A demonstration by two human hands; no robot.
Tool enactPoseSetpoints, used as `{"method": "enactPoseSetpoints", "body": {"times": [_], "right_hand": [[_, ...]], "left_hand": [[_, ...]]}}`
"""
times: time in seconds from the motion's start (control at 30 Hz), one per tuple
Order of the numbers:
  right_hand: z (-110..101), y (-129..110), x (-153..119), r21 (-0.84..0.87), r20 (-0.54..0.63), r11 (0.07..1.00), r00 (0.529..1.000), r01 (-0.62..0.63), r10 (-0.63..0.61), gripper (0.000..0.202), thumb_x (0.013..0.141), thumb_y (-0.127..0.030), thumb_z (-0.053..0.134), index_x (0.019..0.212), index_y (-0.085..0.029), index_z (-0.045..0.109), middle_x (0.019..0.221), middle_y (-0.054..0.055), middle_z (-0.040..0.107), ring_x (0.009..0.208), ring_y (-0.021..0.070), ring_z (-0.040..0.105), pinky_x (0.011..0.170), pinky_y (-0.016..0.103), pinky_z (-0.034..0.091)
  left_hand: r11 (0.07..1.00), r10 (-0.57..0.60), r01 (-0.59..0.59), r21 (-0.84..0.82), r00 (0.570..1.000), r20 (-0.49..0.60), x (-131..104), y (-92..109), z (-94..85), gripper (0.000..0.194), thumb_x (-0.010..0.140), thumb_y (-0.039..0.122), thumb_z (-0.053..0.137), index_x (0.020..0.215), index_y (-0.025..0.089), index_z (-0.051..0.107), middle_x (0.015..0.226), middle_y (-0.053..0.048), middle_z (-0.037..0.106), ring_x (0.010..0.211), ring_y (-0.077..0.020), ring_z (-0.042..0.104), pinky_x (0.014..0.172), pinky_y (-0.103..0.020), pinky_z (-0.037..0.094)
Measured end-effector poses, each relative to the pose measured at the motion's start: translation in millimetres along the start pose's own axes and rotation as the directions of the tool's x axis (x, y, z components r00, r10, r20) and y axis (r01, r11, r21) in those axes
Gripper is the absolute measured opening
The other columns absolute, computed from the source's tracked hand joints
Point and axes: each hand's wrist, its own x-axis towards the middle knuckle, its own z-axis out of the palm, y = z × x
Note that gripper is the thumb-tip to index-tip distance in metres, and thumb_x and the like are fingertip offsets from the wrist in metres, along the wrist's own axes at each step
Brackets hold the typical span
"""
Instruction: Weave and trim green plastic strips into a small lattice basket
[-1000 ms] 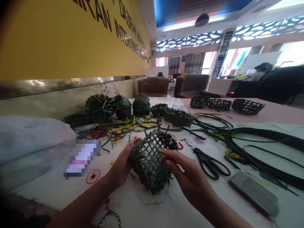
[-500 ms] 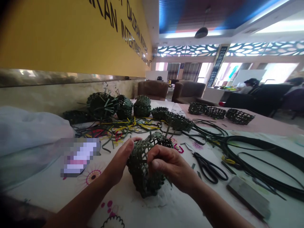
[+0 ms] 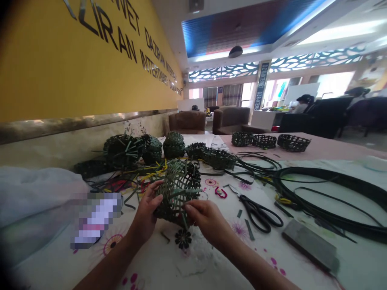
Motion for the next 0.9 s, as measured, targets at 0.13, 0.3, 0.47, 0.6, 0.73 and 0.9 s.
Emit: {"method": "enactPoseSetpoints", "body": {"times": [0.13, 0.3, 0.47, 0.6, 0.73, 0.9], "right_hand": [[5, 10, 2, 0.190, -0.071, 0.981, 0.996, -0.046, 0.061, 0.044, 0.085, -0.059, 0.060, 0.079, -0.016, 0.067, 0.068, 0.001, 0.060, 0.062, 0.0135, 0.055, 0.055, 0.025, 0.044], [8, 21, 3, 0.511, -0.105, 0.860, 0.992, -0.013, 0.077, 0.041, 0.084, -0.055, 0.066, 0.103, -0.019, 0.068, 0.081, 0.002, 0.063, 0.064, 0.0130, 0.058, 0.058, 0.026, 0.048], [6, 23, 5, 0.643, -0.166, 0.766, 0.980, 0.024, 0.108, 0.039, 0.081, -0.051, 0.072, 0.102, -0.018, 0.071, 0.081, 0.002, 0.063, 0.061, 0.0124, 0.056, 0.054, 0.025, 0.046], [2, 15, 5, 0.635, -0.237, 0.767, 0.969, 0.097, 0.073, 0.036, 0.076, -0.050, 0.077, 0.090, -0.017, 0.074, 0.075, 0.002, 0.063, 0.058, 0.0114, 0.054, 0.052, 0.025, 0.045], [-6, 3, 1, 0.487, -0.369, 0.850, 0.930, 0.202, -0.010, 0.032, 0.074, -0.048, 0.078, 0.081, -0.017, 0.076, 0.071, 0.003, 0.065, 0.059, 0.0130, 0.055, 0.057, 0.027, 0.047], [-10, -9, -8, -0.214, -0.486, 0.926, 0.788, 0.312, -0.378, 0.015, 0.086, -0.030, 0.068, 0.077, -0.020, 0.073, 0.079, 0.004, 0.070, 0.075, 0.0193, 0.062, 0.072, 0.034, 0.050]], "left_hand": [[0.995, 0.087, -0.089, 0.045, 0.996, 0.024, 0, -4, -2.5, 0.044, 0.080, 0.029, 0.066, 0.122, 0.023, 0.053, 0.121, -0.006, 0.060, 0.114, -0.0229, 0.056, 0.097, -0.034, 0.044], [0.986, 0.116, -0.120, 0.112, 0.992, 0.046, 0, -8, -4.5, 0.043, 0.080, 0.030, 0.067, 0.121, 0.023, 0.054, 0.119, -0.006, 0.059, 0.113, -0.0229, 0.055, 0.096, -0.034, 0.043], [0.983, 0.122, -0.127, 0.133, 0.992, 0.044, 0, -9, -4.8, 0.045, 0.078, 0.031, 0.069, 0.120, 0.024, 0.055, 0.117, -0.007, 0.060, 0.109, -0.0229, 0.056, 0.096, -0.035, 0.043], [0.961, 0.171, -0.182, 0.210, 0.983, 0.072, -4, -11, -3.3, 0.043, 0.079, 0.030, 0.069, 0.120, 0.024, 0.055, 0.118, -0.007, 0.057, 0.112, -0.0231, 0.054, 0.096, -0.034, 0.044], [0.879, 0.271, -0.281, 0.385, 0.959, 0.082, -13, -12, 2.3, 0.039, 0.079, 0.027, 0.070, 0.116, 0.025, 0.056, 0.116, -0.006, 0.051, 0.111, -0.0229, 0.051, 0.093, -0.034, 0.046], [0.737, 0.399, -0.336, 0.586, 0.917, 0.024, -25, -12, 11.5, 0.035, 0.077, 0.025, 0.072, 0.111, 0.027, 0.063, 0.113, -0.006, 0.048, 0.111, -0.0252, 0.049, 0.095, -0.038, 0.044]]}}
